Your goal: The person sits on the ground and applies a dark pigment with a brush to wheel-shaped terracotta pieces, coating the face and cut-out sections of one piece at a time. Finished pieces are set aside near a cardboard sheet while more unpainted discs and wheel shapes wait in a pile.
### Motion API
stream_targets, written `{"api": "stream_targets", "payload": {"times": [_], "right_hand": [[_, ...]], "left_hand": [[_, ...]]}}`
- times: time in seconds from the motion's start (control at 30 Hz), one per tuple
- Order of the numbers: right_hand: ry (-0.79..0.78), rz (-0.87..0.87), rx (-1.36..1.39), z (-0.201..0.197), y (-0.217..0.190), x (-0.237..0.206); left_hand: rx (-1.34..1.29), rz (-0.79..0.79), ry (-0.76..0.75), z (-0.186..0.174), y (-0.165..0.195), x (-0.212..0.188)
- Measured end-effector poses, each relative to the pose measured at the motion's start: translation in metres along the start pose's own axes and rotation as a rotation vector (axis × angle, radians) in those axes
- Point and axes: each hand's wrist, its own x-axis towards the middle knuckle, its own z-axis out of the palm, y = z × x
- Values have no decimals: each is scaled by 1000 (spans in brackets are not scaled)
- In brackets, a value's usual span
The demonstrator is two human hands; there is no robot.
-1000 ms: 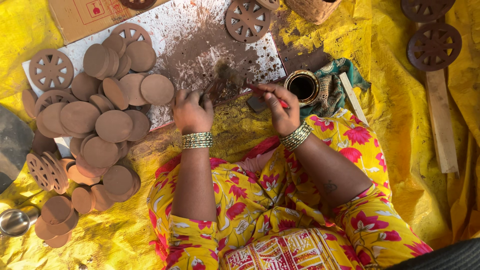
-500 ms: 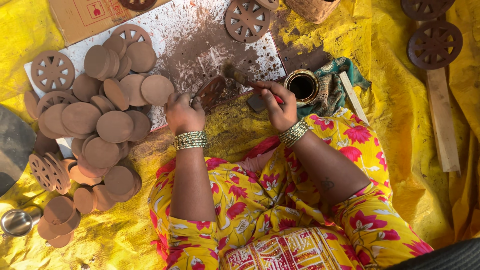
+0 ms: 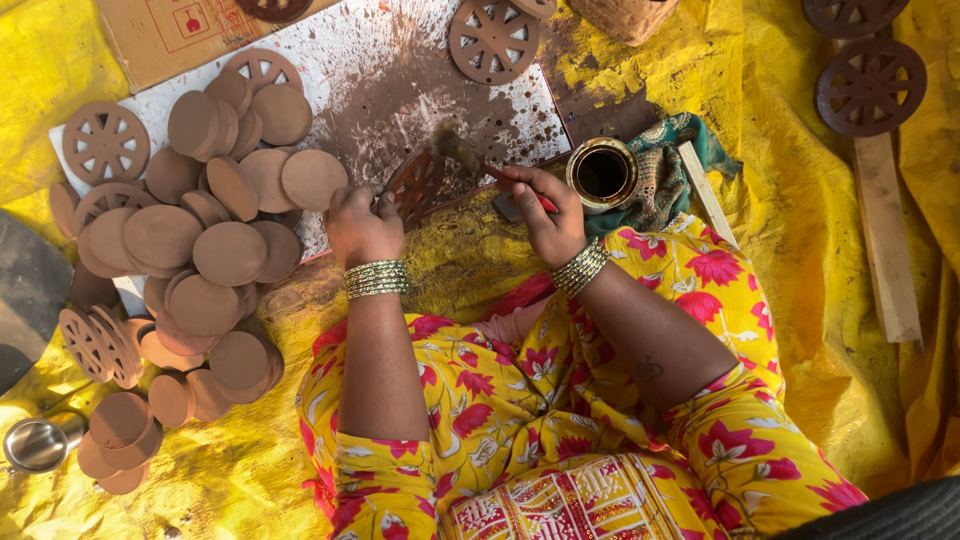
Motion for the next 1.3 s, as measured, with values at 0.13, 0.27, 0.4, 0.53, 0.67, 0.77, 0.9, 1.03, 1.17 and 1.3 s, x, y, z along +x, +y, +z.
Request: {"api": "stream_targets", "payload": {"times": [0.13, 0.27, 0.4, 0.53, 0.67, 0.77, 0.9, 1.03, 1.17, 1.3], "right_hand": [[-20, 111, -162, 4, 3, 2], [-21, 58, -230, 5, 1, 7], [-10, 82, -171, 7, -5, 2], [-66, -26, -362, 14, -10, -5], [-134, -120, -412, 24, -9, -9], [-156, -132, -478, 29, -4, -11], [-250, -180, -556, 36, -2, -11], [-322, -224, -642, 34, -9, -10], [-300, -174, -662, 26, -18, -11], [-211, -252, -625, 30, -18, -10]], "left_hand": [[-16, 18, 28, 1, 0, 0], [-58, -5, 1, -1, 0, 3], [-55, 0, -13, -3, 0, 4], [-59, -57, -39, -4, 0, 4], [-60, -41, -26, -6, -1, 5], [-46, -33, -16, -6, -2, 5], [-15, -13, -19, -3, -3, 4], [-35, -4, 37, -3, -6, 4], [-8, -83, -16, -2, -9, 4], [-27, -70, 2, 1, -9, 3]]}}
